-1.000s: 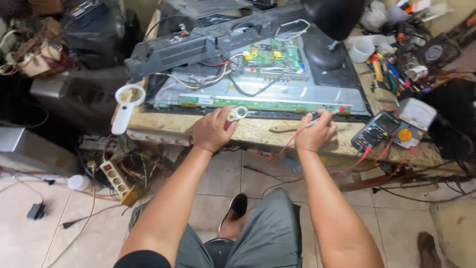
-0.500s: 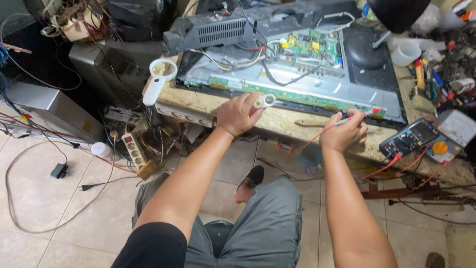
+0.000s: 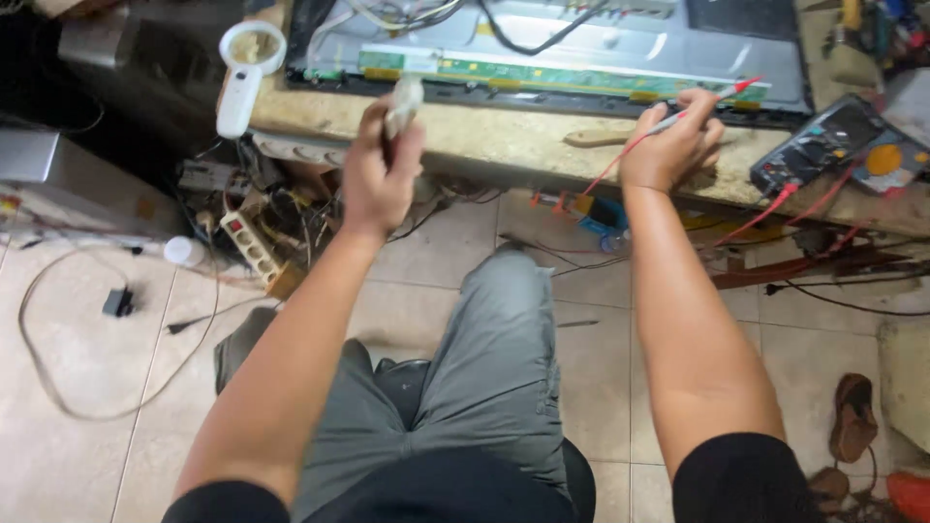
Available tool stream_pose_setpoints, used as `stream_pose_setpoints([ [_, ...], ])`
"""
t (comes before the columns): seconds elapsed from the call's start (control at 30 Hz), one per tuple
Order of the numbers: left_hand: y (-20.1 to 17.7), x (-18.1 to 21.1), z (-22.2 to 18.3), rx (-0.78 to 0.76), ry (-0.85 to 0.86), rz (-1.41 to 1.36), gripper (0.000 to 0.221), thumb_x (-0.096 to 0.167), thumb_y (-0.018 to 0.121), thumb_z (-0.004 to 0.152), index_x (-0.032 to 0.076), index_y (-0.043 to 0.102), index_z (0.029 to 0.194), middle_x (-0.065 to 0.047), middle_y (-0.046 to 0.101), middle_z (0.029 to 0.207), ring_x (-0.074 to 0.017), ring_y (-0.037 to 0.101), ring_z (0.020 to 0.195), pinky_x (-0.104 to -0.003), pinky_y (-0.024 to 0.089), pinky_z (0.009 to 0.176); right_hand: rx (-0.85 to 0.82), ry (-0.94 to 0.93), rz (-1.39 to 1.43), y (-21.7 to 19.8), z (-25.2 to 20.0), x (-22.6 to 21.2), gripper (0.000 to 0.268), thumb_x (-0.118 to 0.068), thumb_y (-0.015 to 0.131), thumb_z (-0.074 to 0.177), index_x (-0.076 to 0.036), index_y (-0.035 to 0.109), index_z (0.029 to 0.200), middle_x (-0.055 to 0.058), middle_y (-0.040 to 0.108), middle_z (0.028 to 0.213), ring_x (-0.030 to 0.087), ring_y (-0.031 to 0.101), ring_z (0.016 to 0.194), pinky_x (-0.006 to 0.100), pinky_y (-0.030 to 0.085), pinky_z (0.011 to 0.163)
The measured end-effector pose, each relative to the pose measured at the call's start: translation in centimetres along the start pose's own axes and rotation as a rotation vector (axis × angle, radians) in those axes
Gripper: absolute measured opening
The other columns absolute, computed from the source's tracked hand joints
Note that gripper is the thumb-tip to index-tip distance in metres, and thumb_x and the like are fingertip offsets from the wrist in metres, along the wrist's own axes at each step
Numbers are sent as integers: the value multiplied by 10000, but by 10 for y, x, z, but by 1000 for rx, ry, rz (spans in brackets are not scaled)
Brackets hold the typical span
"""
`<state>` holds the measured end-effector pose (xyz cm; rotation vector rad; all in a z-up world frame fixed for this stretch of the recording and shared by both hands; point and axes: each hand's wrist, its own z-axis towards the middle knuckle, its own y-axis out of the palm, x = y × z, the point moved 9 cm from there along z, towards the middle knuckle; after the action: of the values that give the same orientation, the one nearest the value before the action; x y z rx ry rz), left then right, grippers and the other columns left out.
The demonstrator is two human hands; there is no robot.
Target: Diagnosing and cleaning a television circuit board using a multimeter, magnifying glass, and brush.
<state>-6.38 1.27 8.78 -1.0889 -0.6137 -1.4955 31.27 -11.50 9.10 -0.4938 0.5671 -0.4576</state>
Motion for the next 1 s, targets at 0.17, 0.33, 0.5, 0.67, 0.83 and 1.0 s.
stream_pose_setpoints([
  [0.17, -27, -48, -89, -47, -378, 172, 381, 438, 551, 1012, 154, 609, 1259, -6, 722, 869, -139, 714, 689, -315, 526, 787, 74, 113, -24, -4, 7, 14, 275, -266, 686, 777, -249, 602, 1038, 111, 648, 919, 386, 579, 1017, 570, 405, 834],
  [0.33, -36, -159, -196, 80, -907, -24, 337, 385, 618, 1022, 93, 711, 1162, -130, 667, 867, -184, 604, 712, -310, 460, 557, 44, 67, -15, 7, 4, 17, 229, -249, 649, 806, -218, 640, 1033, 136, 678, 860, 391, 561, 991, 560, 363, 879],
  [0.5, -28, -257, -266, 130, -1098, -219, 363, 395, 587, 1070, 79, 631, 1244, -109, 588, 929, -195, 556, 702, -330, 461, 572, -19, 123, 10, 16, 6, 23, 272, -247, 640, 812, -230, 618, 1083, 93, 702, 913, 388, 556, 1044, 549, 345, 886],
  [0.67, -23, -325, -309, 106, -1118, -185, 362, 379, 587, 1122, 36, 540, 1015, -143, 582, 813, -206, 629, 678, -366, 552, 579, 33, 95, 24, 5, 7, 28, 273, -207, 639, 794, -214, 561, 1055, 77, 672, 865, 391, 558, 1004, 588, 382, 834],
  [0.83, -37, -313, -290, 73, -849, 1, 286, 278, 588, 1093, 41, 431, 1118, -110, 345, 638, -160, 398, 472, -401, 518, 458, -163, 21, 334, 30, 10, 29, 255, -95, 560, 862, -184, 544, 1101, 152, 686, 881, 343, 479, 902, 456, 375, 688],
  [1.0, -43, -173, -192, -80, -750, 440, 415, 365, 698, 921, 99, 657, 1236, -126, 697, 1092, -329, 647, 1027, -418, 455, 901, -666, -201, 125, 8, 0, 9, 338, -93, 637, 756, -209, 616, 1072, 155, 612, 1023, 398, 570, 965, 522, 482, 796],
])
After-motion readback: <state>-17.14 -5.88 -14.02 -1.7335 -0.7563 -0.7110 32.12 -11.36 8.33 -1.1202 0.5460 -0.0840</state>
